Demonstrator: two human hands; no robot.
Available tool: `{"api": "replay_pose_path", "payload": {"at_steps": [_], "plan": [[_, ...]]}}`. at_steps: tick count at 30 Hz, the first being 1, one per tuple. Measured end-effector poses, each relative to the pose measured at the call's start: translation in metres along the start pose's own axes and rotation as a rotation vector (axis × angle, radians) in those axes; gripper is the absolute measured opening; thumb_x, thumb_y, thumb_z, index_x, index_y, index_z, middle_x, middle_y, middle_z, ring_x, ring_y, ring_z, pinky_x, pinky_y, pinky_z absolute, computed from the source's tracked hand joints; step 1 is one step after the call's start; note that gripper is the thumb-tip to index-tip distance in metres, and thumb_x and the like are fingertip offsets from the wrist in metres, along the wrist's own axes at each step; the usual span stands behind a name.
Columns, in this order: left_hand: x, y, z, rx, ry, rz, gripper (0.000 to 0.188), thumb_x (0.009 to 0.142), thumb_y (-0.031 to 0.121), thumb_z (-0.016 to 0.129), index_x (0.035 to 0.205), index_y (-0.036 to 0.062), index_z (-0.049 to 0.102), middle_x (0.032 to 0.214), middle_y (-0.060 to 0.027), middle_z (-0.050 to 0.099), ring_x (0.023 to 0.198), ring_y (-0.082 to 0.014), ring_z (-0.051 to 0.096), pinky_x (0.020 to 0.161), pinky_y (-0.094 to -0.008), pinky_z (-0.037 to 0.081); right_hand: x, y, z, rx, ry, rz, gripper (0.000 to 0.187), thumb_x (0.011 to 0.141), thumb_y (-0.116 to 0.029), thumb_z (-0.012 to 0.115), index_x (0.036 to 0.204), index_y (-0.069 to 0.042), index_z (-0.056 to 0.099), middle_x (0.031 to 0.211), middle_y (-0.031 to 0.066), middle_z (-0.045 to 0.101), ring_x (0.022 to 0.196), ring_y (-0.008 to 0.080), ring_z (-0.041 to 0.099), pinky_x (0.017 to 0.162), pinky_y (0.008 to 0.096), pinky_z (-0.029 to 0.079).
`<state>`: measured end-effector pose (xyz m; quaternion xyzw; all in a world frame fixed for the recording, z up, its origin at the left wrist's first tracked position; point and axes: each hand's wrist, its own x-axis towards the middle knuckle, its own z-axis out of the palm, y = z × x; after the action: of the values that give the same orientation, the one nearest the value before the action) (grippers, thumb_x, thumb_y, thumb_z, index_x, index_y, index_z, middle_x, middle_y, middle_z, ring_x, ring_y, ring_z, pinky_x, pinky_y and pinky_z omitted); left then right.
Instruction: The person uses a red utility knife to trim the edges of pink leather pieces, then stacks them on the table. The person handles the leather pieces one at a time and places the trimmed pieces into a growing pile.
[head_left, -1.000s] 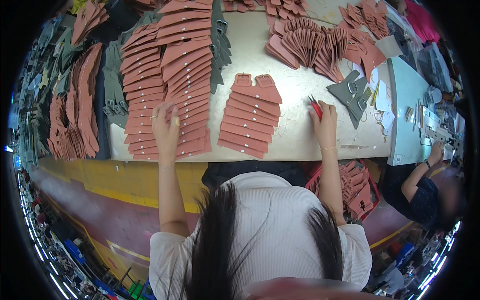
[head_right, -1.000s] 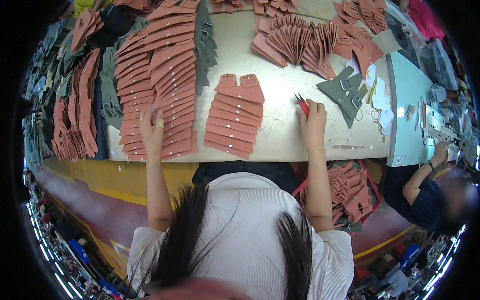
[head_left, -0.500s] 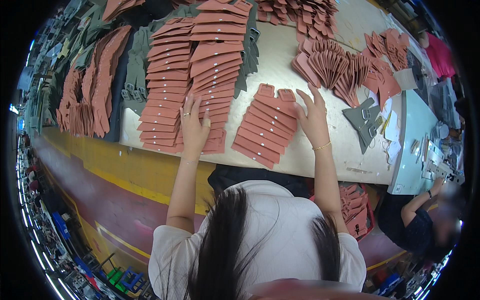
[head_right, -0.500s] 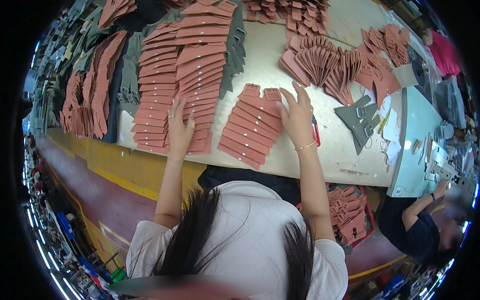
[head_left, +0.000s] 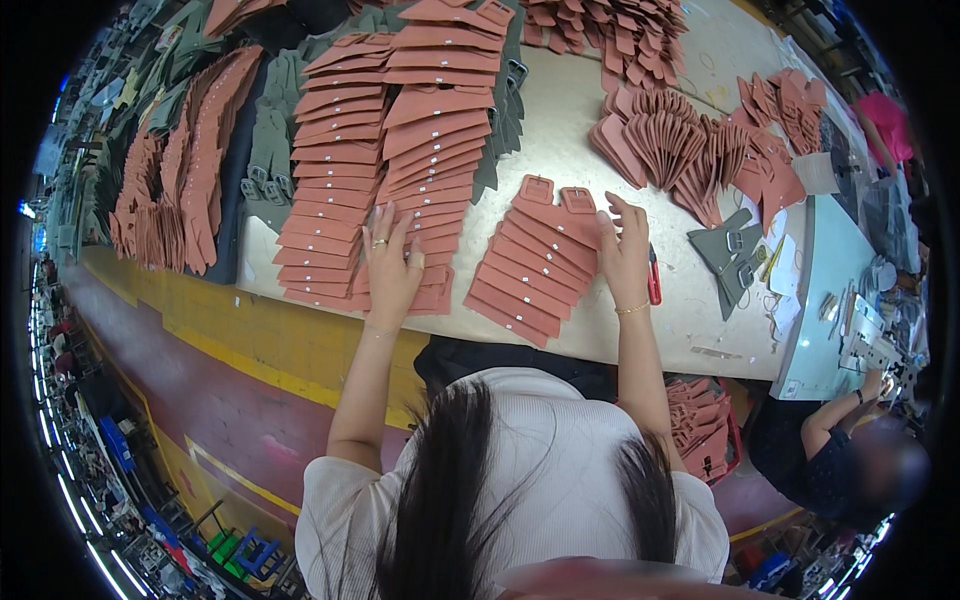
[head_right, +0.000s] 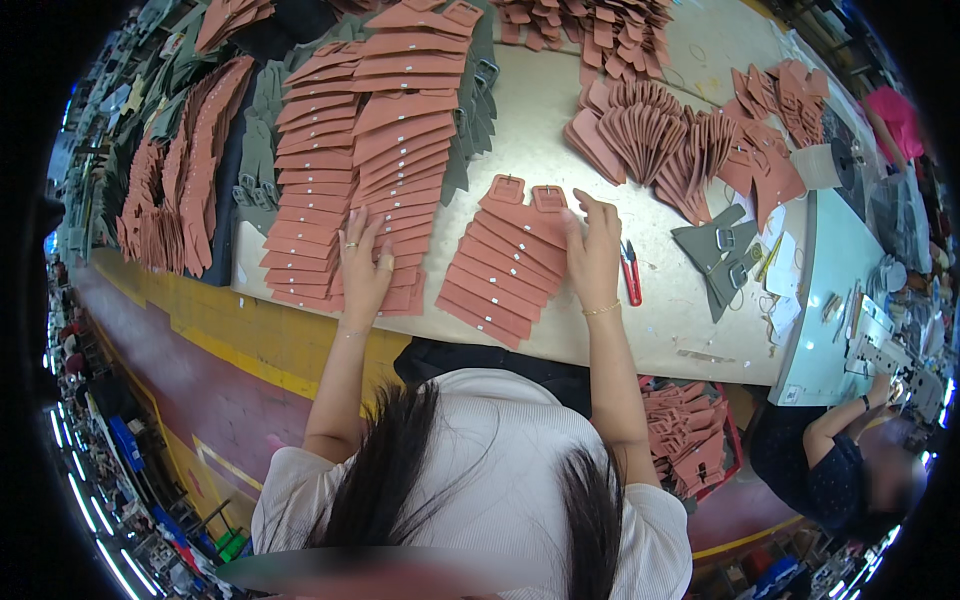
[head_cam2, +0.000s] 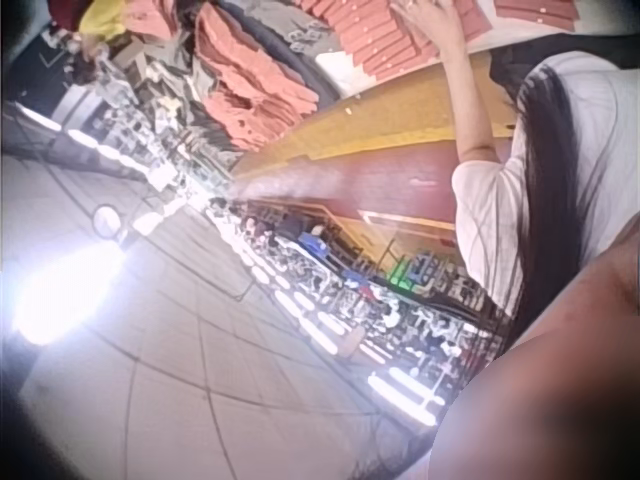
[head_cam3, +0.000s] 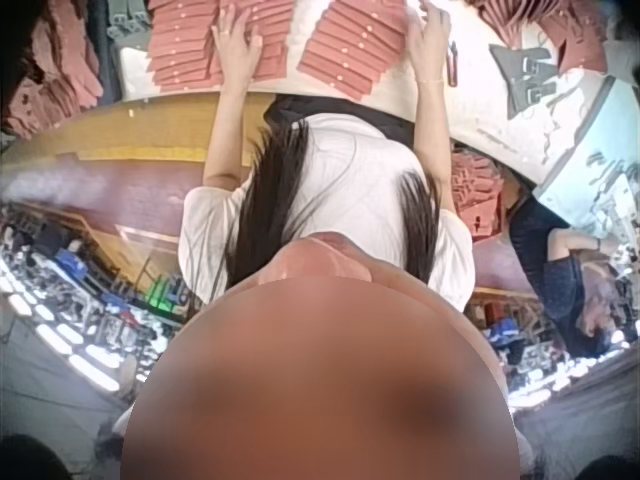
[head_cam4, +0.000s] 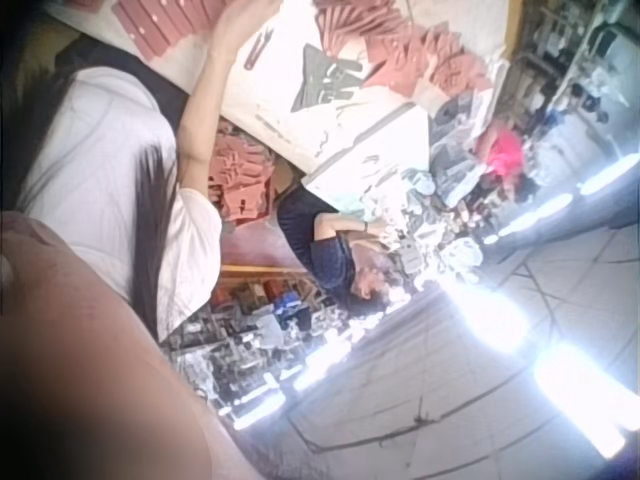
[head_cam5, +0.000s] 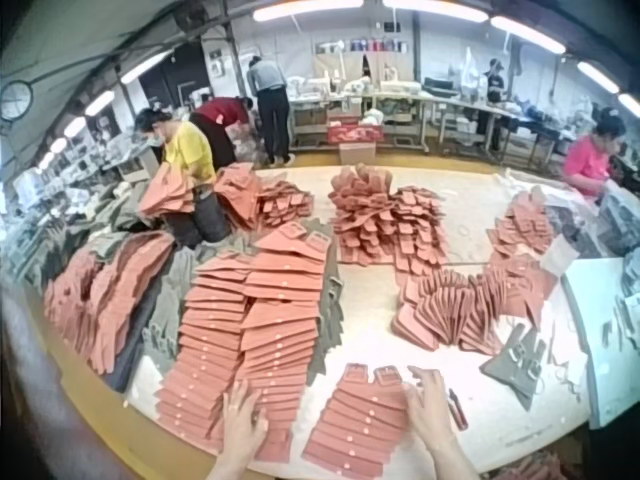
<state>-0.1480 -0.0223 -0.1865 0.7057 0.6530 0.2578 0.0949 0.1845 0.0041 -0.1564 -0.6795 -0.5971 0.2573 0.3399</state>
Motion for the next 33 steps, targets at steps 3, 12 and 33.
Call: {"api": "replay_pose_path", "payload": {"at_steps": [3,12,33], "plan": [[0.007,0.007,-0.009,-0.033,0.021,-0.017,0.039,0.092,0.011,0.057,0.129,0.0020,0.054,0.140,-0.0165,0.047,0.134,-0.0344,0.040,0.114,-0.0474,0.025,-0.001,0.010,0.006,0.173,0.107,0.041,0.038,0.100,-0.031,0.050,0.125,-0.003,0.056,0.111,0.0141,0.058,0.095,0.0226,0.056,0.086,0.0333,0.045],[0.093,0.027,-0.047,-0.355,0.230,-0.034,0.037,0.096,0.012,0.053,0.132,0.0045,0.054,0.101,-0.0157,0.054,0.098,-0.0301,0.055,0.088,-0.0384,0.044,-0.016,0.022,0.019,0.433,0.090,0.127,0.035,0.100,-0.029,0.051,0.122,-0.001,0.056,0.090,0.0046,0.057,0.080,0.0120,0.051,0.074,0.0254,0.044],[0.300,0.002,-0.037,0.051,-0.403,0.192,0.059,0.090,0.017,0.049,0.148,0.0205,0.038,0.144,-0.0230,0.035,0.129,-0.0438,0.039,0.103,-0.0478,0.037,-0.022,0.028,0.017,0.433,0.038,0.136,0.023,0.095,-0.015,0.059,0.114,-0.001,0.060,0.086,-0.0002,0.051,0.073,0.0076,0.045,0.066,0.0214,0.040]]}}
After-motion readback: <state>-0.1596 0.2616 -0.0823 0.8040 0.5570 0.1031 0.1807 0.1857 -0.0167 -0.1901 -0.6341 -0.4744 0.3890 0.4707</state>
